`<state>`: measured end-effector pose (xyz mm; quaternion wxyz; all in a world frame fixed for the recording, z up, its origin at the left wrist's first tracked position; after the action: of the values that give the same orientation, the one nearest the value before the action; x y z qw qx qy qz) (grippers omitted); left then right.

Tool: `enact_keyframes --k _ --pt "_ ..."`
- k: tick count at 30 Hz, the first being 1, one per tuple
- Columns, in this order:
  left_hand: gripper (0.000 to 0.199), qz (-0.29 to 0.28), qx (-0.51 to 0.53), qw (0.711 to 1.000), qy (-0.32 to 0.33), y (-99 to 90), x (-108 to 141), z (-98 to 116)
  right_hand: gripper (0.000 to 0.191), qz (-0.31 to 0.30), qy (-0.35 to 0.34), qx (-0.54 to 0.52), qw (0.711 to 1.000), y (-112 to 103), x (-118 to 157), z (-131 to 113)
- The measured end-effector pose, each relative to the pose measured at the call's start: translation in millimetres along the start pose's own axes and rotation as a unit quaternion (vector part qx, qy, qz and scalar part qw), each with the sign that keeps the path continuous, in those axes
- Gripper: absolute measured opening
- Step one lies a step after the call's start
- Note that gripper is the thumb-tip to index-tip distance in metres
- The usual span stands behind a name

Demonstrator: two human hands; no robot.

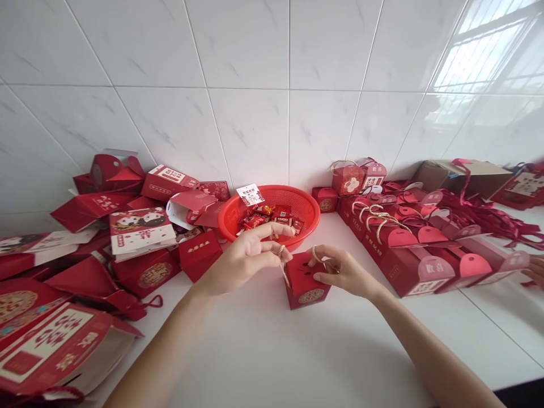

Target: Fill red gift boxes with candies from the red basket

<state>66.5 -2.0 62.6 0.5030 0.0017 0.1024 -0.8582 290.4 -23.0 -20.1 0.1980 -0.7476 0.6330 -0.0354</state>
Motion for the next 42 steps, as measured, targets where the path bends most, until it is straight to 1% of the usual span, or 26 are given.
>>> enact_keyframes --k 1,3,5,7,10,12,14,17,20,22,24,27,29,32,35,38,40,42 --pt "0.04 0.0 0.015 1.0 0.009 0.7 2 5 0.029 0.003 -0.004 0.017 1.0 0 -2 -5" --pt "0.042 -0.005 0.024 1.0 0.008 5.1 5 8 0.023 0.013 -0.019 0.044 0.999 -2 -6 -19" --pt "0.044 -0.012 0.025 1.0 0.001 10.5 7 7 0.019 0.023 -0.029 0.04 0.998 -4 -13 -35" --pt "0.048 -0.012 0.022 1.0 0.001 14.0 8 5 0.021 0.028 -0.027 0.018 0.999 -5 -20 -51" --pt "0.053 -0.011 0.018 1.0 0.004 16.3 9 5 0.025 0.011 -0.019 -0.006 1.0 1 -27 -68" --pt "0.056 -0.015 0.02 1.0 0.005 18.1 12 6 0.023 0.003 -0.023 -0.005 1.0 9 -29 -73" --pt "0.058 -0.019 0.028 0.999 0.01 20.8 15 8 0.019 0.022 -0.028 0.02 0.999 18 -29 -73" --pt "0.058 -0.037 0.036 0.999 0.017 25.9 18 8 0.019 0.07 -0.028 0.069 0.995 29 -28 -70" --pt "0.057 -0.047 0.02 0.998 0.028 28.6 17 4 0.018 0.093 -0.029 0.09 0.991 33 -25 -69" --pt "0.06 -0.024 -0.024 0.999 0.043 27.4 14 -2 0.015 0.109 -0.033 0.097 0.989 32 -24 -72" --pt "0.064 0.017 -0.095 0.993 0.061 24.6 11 -10 0.014 0.129 -0.043 0.108 0.985 28 -22 -76" --pt "0.067 0.063 -0.218 0.971 0.074 21.1 4 -22 0.019 0.151 -0.064 0.127 0.978 20 -16 -83" --pt "0.061 0.063 -0.281 0.955 0.07 21.4 1 -29 0.022 0.165 -0.078 0.151 0.971 16 -11 -86" --pt "0.041 0.029 -0.323 0.944 0.068 27.8 -3 -37 0.024 0.184 -0.082 0.204 0.958 12 -4 -84" --pt "0.031 0.003 -0.352 0.933 0.077 39.2 -4 -44 0.026 0.175 -0.054 0.227 0.956 10 1 -76" --pt "0.028 0.015 -0.382 0.919 0.099 50.1 -6 -54 0.024 0.157 -0.026 0.2 0.967 7 3 -68" --pt "0.029 0.024 -0.38 0.919 0.101 55.3 -9 -60 0.02 0.138 -0.005 0.149 0.979 4 4 -63" --pt "0.03 0.027 -0.363 0.927 0.09 58.5 -11 -65 0.018 0.096 0.04 0.063 0.993 2 4 -56"
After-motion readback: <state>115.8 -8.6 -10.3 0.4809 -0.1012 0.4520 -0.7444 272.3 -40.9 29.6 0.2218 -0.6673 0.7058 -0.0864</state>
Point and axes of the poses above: each hand's wrist, its own x-axis away from the middle knuckle, its own y-axis out of the palm, z = x × y, the point moved 3 cm from there along -x, towards the middle knuckle, and after that the axes turned 9 degrees about z, right-handed, at the moved point
